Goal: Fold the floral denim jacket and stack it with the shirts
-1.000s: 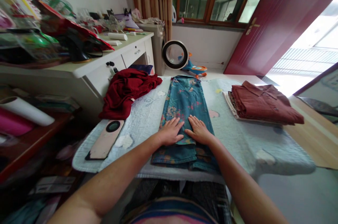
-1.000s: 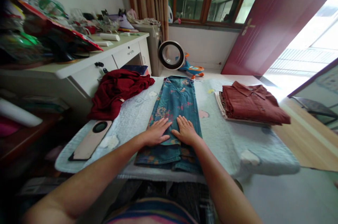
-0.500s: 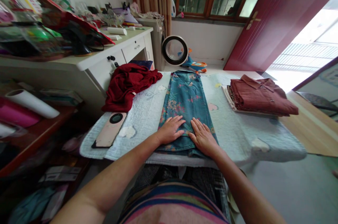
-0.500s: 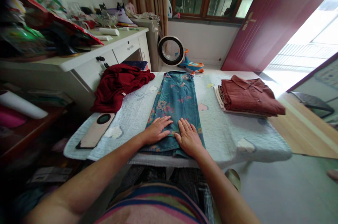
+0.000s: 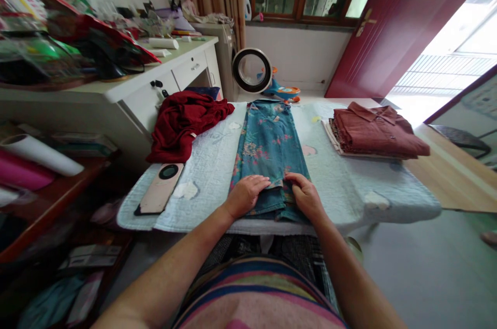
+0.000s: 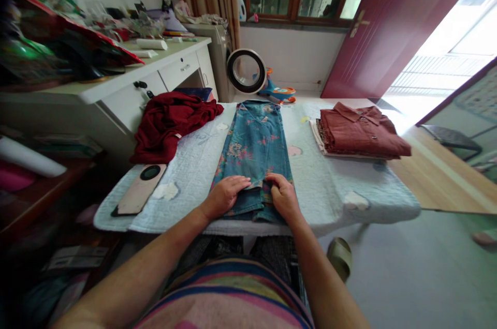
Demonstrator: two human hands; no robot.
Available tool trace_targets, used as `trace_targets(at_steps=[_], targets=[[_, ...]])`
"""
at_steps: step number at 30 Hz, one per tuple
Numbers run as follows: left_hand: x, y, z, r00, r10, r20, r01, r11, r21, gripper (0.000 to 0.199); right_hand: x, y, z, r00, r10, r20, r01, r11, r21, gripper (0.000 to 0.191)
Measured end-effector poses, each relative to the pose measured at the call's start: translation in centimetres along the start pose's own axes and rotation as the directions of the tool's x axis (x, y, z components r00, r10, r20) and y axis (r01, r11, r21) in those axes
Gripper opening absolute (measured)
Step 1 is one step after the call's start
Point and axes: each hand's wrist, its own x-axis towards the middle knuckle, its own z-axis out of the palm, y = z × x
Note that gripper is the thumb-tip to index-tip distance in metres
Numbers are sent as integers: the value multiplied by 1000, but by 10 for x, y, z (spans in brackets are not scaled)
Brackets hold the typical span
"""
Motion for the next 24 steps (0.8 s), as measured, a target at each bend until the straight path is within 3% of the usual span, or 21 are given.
trace_targets(at_steps=[6, 12, 18, 24], targets=[[-3, 2, -6, 994, -22, -111, 20, 999, -27, 53, -2, -1, 2, 998, -60, -9, 59, 998, -30, 37], [-4, 3, -7, 992, -46, -114, 38, 997, -72, 41, -5, -4, 6, 990, -140, 25, 142, 982, -124, 34], [-8, 2, -7, 974, -69, -214, 58, 997, -55, 39, -4, -7, 7, 985, -164, 50, 171, 971, -170, 32], [-4, 6, -9, 987, -86, -136, 79, 995, -59, 32, -4, -6, 8, 983, -180, 44, 184, 970, -157, 29]])
